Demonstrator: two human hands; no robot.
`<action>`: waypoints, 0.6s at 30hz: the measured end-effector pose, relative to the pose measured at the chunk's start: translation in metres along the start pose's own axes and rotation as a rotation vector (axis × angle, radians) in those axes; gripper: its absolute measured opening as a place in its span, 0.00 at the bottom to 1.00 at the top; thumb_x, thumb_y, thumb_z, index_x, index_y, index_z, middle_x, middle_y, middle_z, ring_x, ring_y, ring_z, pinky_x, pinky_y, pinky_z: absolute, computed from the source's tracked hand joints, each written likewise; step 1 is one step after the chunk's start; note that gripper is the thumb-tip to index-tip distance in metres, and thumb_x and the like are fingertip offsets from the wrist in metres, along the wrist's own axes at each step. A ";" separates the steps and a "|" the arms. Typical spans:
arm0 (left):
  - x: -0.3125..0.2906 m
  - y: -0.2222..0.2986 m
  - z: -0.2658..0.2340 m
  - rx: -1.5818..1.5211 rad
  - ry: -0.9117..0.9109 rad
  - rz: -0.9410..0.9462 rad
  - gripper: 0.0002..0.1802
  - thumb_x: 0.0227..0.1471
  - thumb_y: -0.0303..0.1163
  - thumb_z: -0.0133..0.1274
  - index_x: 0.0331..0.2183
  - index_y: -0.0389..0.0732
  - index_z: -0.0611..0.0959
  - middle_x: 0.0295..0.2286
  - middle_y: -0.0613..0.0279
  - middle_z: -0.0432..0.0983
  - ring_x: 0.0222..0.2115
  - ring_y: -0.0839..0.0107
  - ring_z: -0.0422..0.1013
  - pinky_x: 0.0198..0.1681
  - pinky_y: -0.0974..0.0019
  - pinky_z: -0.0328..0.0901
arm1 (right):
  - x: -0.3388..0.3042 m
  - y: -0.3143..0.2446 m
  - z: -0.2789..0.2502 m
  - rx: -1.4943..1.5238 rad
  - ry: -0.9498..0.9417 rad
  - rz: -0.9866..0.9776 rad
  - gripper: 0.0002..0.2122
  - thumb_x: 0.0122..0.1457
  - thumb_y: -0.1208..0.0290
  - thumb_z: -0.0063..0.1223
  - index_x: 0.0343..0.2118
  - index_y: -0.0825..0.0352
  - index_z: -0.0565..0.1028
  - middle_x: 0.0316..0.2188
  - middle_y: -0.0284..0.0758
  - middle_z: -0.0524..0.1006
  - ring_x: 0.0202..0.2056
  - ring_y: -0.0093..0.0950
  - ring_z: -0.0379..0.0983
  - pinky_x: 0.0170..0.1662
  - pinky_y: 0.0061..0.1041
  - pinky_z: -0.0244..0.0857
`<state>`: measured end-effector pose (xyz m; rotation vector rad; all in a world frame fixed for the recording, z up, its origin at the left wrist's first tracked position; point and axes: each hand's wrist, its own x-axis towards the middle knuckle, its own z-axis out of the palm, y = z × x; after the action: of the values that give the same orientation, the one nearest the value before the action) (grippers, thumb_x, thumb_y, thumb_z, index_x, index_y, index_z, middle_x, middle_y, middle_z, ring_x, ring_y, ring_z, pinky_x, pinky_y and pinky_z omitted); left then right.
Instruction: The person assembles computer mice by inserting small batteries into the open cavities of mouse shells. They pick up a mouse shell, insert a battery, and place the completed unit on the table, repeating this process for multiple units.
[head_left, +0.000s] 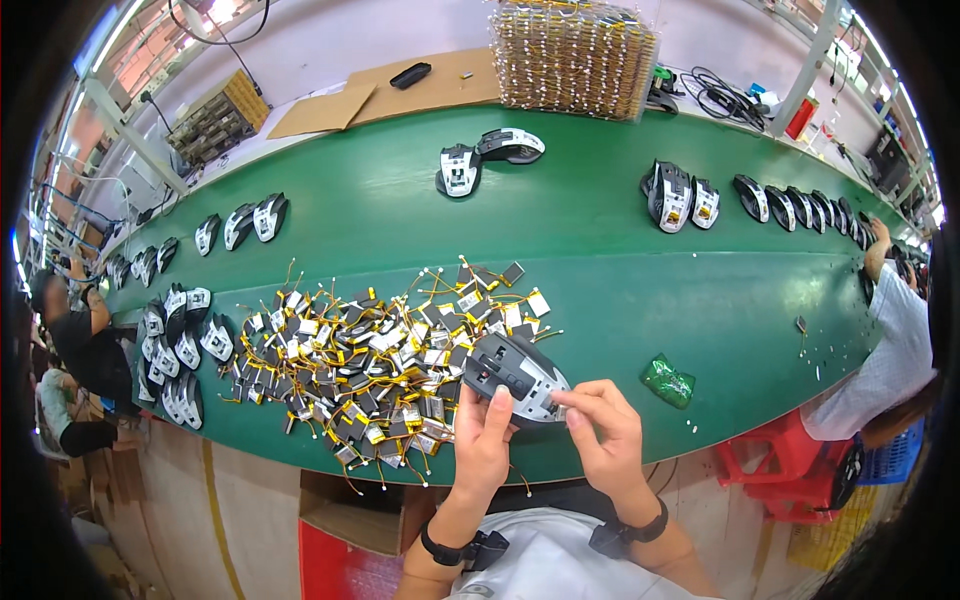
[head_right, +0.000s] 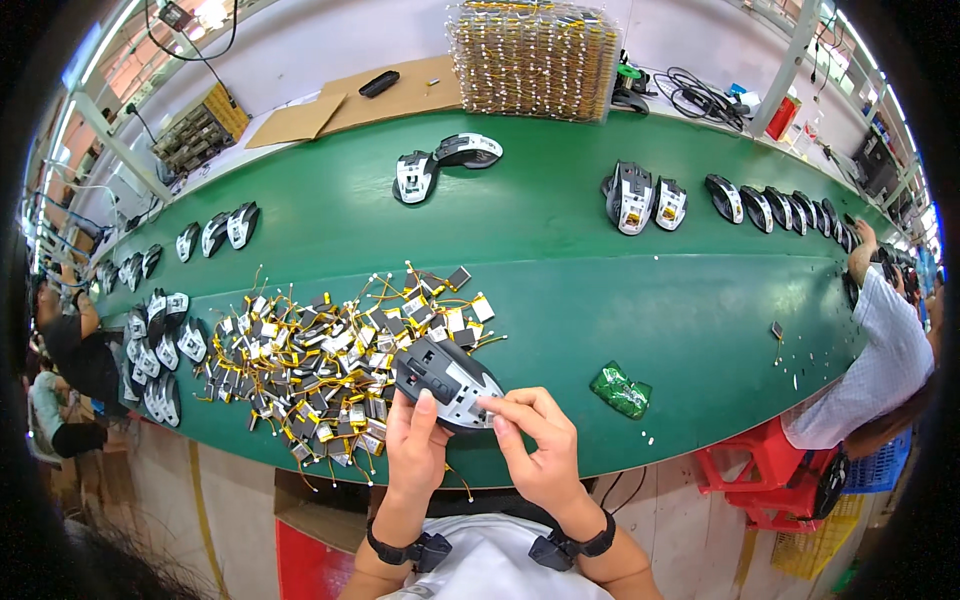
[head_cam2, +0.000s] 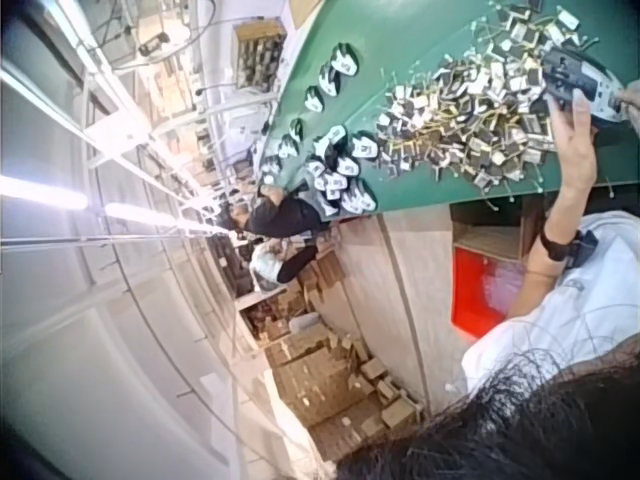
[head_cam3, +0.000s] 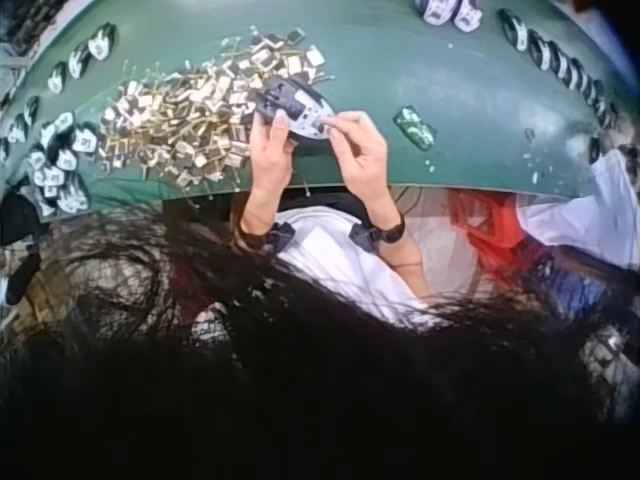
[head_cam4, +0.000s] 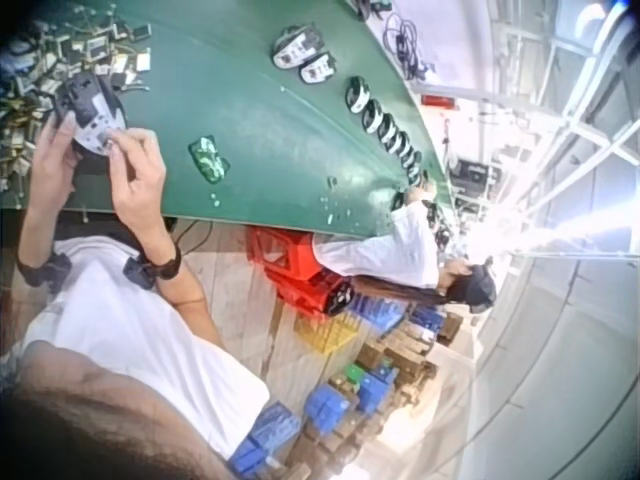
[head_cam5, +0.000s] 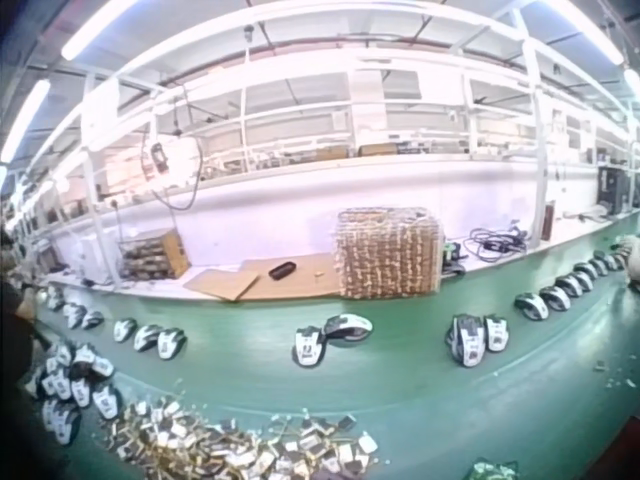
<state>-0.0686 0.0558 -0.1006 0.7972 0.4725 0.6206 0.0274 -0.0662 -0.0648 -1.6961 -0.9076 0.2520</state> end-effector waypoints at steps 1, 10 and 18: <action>0.000 0.000 0.001 -0.027 0.005 0.002 0.21 0.62 0.36 0.49 0.52 0.37 0.65 0.44 0.57 0.72 0.40 0.75 0.72 0.39 0.70 0.70 | -0.001 -0.001 0.006 0.124 0.068 0.084 0.08 0.54 0.82 0.58 0.37 0.72 0.75 0.34 0.34 0.76 0.33 0.18 0.71 0.36 0.19 0.67; -0.005 -0.002 0.006 0.118 -0.028 0.236 0.25 0.59 0.35 0.54 0.52 0.35 0.64 0.44 0.61 0.71 0.44 0.75 0.67 0.51 0.67 0.62 | -0.002 0.015 0.013 0.707 0.167 0.381 0.07 0.56 0.82 0.58 0.35 0.70 0.72 0.33 0.36 0.75 0.30 0.21 0.74 0.34 0.20 0.70; -0.004 -0.011 0.005 0.125 -0.110 0.249 0.28 0.58 0.34 0.55 0.54 0.35 0.62 0.45 0.60 0.70 0.45 0.74 0.67 0.52 0.67 0.61 | -0.008 0.015 0.002 0.993 0.205 0.553 0.06 0.57 0.79 0.59 0.35 0.69 0.72 0.34 0.37 0.74 0.29 0.24 0.75 0.33 0.24 0.72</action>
<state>-0.0649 0.0447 -0.1051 1.0126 0.3156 0.7782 0.0276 -0.0710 -0.0814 -0.9579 -0.0635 0.7426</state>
